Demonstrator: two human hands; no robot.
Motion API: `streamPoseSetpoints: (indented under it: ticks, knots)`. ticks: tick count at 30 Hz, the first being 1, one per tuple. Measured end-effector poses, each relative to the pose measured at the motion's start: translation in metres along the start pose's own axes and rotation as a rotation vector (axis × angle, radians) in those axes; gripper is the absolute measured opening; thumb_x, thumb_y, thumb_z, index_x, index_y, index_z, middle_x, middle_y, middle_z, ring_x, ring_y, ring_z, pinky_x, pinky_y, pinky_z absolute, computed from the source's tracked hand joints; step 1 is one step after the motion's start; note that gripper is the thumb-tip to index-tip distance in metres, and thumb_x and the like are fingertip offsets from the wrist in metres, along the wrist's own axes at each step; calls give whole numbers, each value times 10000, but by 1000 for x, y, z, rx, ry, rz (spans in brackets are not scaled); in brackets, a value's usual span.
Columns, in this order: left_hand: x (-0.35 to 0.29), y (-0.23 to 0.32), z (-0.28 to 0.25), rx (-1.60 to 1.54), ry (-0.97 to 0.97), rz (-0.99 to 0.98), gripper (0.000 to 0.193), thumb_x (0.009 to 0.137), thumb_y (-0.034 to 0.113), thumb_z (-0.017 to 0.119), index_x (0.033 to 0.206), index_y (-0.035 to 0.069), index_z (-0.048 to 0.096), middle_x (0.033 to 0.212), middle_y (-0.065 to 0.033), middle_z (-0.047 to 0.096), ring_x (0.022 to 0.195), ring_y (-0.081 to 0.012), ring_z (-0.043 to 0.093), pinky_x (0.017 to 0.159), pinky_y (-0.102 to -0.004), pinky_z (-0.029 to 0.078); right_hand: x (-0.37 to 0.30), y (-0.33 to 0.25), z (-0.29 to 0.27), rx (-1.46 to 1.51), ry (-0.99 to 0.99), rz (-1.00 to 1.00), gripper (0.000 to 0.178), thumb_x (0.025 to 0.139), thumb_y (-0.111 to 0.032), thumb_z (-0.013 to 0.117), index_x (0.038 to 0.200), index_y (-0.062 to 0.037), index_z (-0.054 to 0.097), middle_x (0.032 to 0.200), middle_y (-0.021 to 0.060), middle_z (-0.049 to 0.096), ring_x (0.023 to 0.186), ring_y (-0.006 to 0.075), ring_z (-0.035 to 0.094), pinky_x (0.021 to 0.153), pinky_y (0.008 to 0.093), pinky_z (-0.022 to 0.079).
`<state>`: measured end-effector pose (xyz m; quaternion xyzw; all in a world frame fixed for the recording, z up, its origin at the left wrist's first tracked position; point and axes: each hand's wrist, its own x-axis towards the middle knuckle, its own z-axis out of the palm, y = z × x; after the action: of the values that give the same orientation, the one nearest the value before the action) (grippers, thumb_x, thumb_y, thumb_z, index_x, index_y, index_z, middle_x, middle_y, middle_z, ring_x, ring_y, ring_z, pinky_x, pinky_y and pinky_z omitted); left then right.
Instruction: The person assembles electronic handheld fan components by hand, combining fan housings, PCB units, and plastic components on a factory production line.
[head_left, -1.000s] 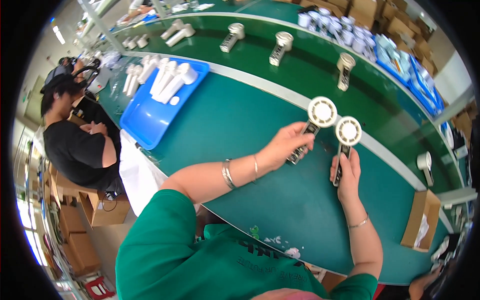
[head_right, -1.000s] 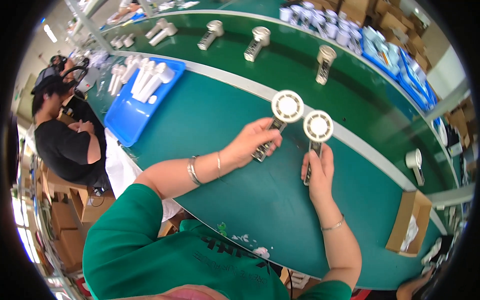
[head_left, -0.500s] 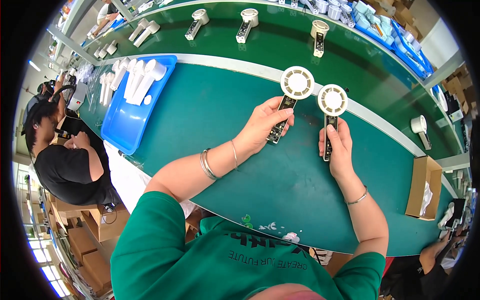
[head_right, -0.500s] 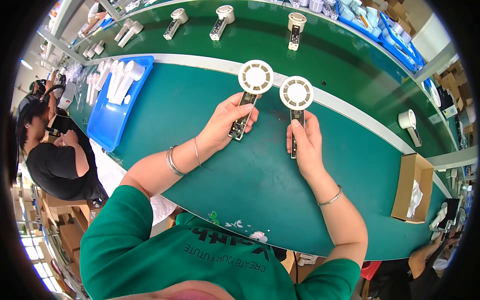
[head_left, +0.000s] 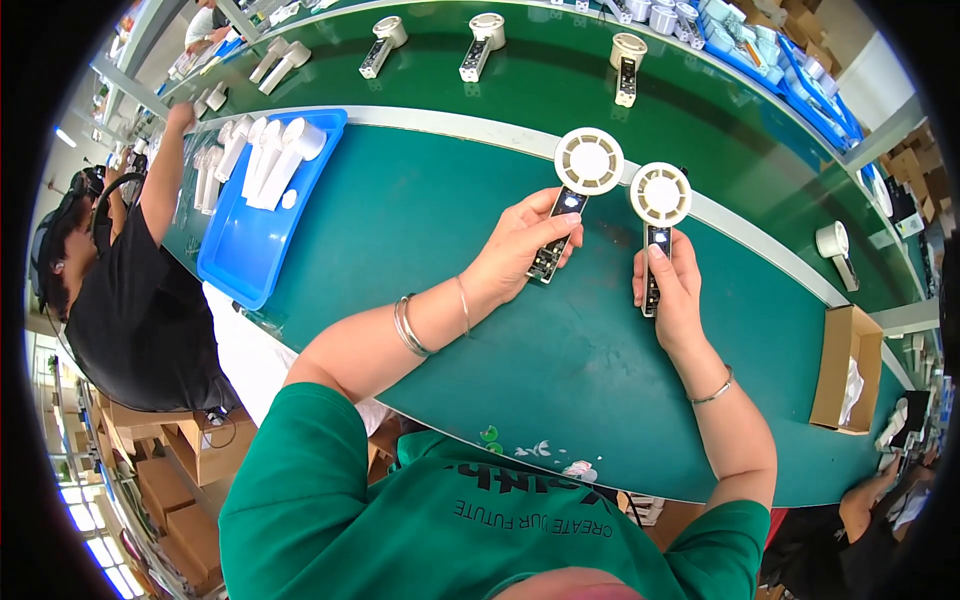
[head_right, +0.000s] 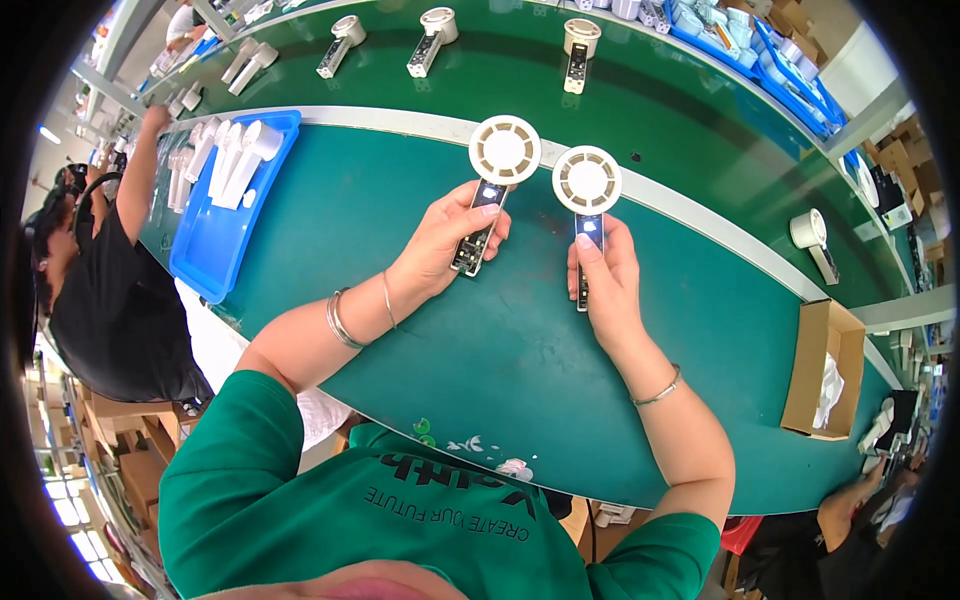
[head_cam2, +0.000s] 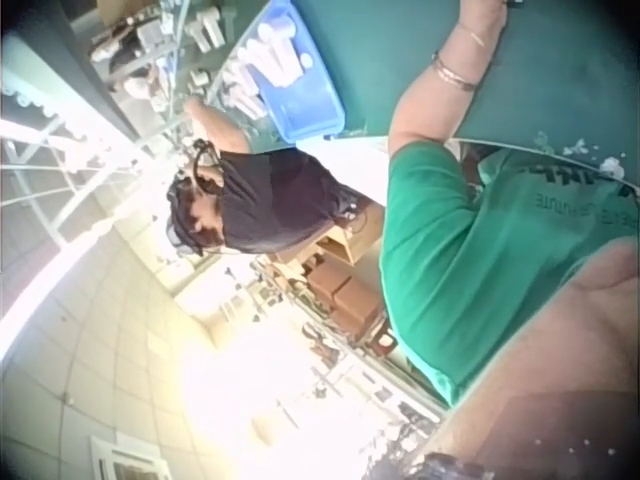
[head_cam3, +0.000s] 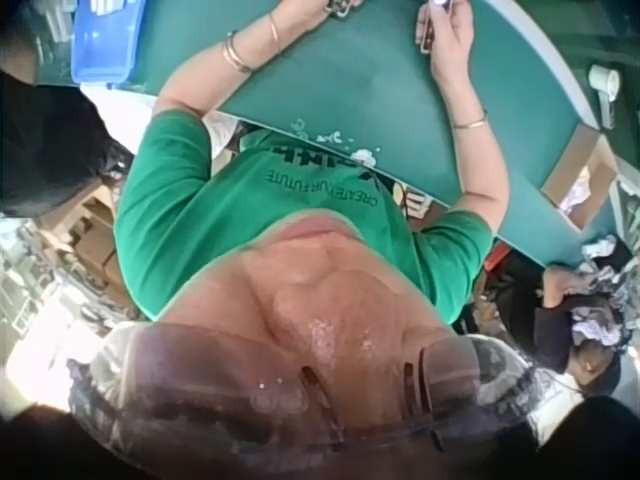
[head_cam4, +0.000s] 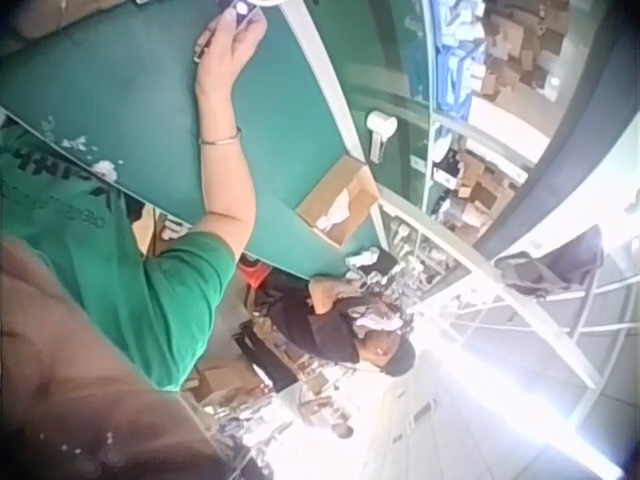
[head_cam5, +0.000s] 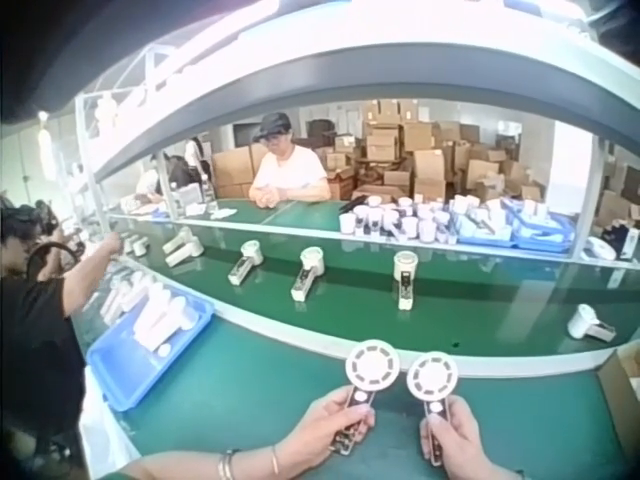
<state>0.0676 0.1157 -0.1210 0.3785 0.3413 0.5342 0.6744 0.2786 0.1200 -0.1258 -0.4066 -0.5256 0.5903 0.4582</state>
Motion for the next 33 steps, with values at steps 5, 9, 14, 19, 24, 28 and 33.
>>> streamPoseSetpoints:
  ticks: [5, 9, 14, 19, 24, 28, 33]
  knots:
    - [-1, 0, -2, 28, 20, -4, 367, 866, 208, 597, 1165, 12, 512, 772, -47, 586, 634, -80, 534, 569, -208, 462, 0, 1, 0, 6, -13, -15, 307, 936, -261, 498, 1139, -41, 426, 752, 33, 520, 541, 69, 476, 456, 200, 408]
    - [-2, 1, -1, 49, 13, -15, 367, 866, 202, 591, 1171, 13, 513, 770, -49, 585, 632, -82, 533, 570, -211, 463, 0, 0, -1, 24, -38, -27, 314, 951, -208, 485, 1185, -14, 408, 758, 29, 509, 562, 68, 461, 478, 197, 389]
    - [0, -2, -2, 10, 22, -8, 367, 869, 182, 578, 1189, 16, 506, 771, -53, 588, 631, -88, 538, 574, -214, 468, -2, 2, -2, 12, -12, -59, 351, 943, -213, 502, 1199, -1, 391, 776, 35, 508, 572, 70, 460, 486, 197, 389]
    - [-2, -2, -1, 5, 46, 26, 276, 848, 198, 634, 1052, 41, 535, 765, -38, 596, 625, -75, 527, 565, -208, 443, -3, 1, 0, 30, 8, -130, 390, 937, -207, 508, 1223, 9, 356, 788, 38, 506, 585, 72, 461, 502, 198, 392]
    - [-4, -2, 1, 84, 56, 78, 226, 864, 177, 587, 1030, 36, 526, 786, -58, 602, 640, -94, 541, 571, -222, 467, -4, -2, 1, 22, 4, -204, 401, 933, -195, 505, 1236, 8, 338, 793, 36, 503, 609, 70, 460, 525, 201, 399]
    - [-5, -2, 1, 84, 63, 106, 231, 866, 180, 587, 1038, 36, 531, 797, -61, 604, 642, -94, 537, 572, -221, 465, -5, -1, 0, 25, -6, -197, 392, 935, -191, 499, 1234, 8, 340, 798, 40, 504, 617, 69, 460, 530, 200, 400]
    - [-5, -3, 0, 59, 68, 118, 282, 860, 184, 615, 1086, 35, 539, 772, -32, 601, 639, -67, 523, 575, -206, 438, -6, -1, -1, 11, -15, -246, 384, 941, -195, 489, 1232, 7, 339, 806, 45, 505, 616, 70, 461, 531, 200, 402]
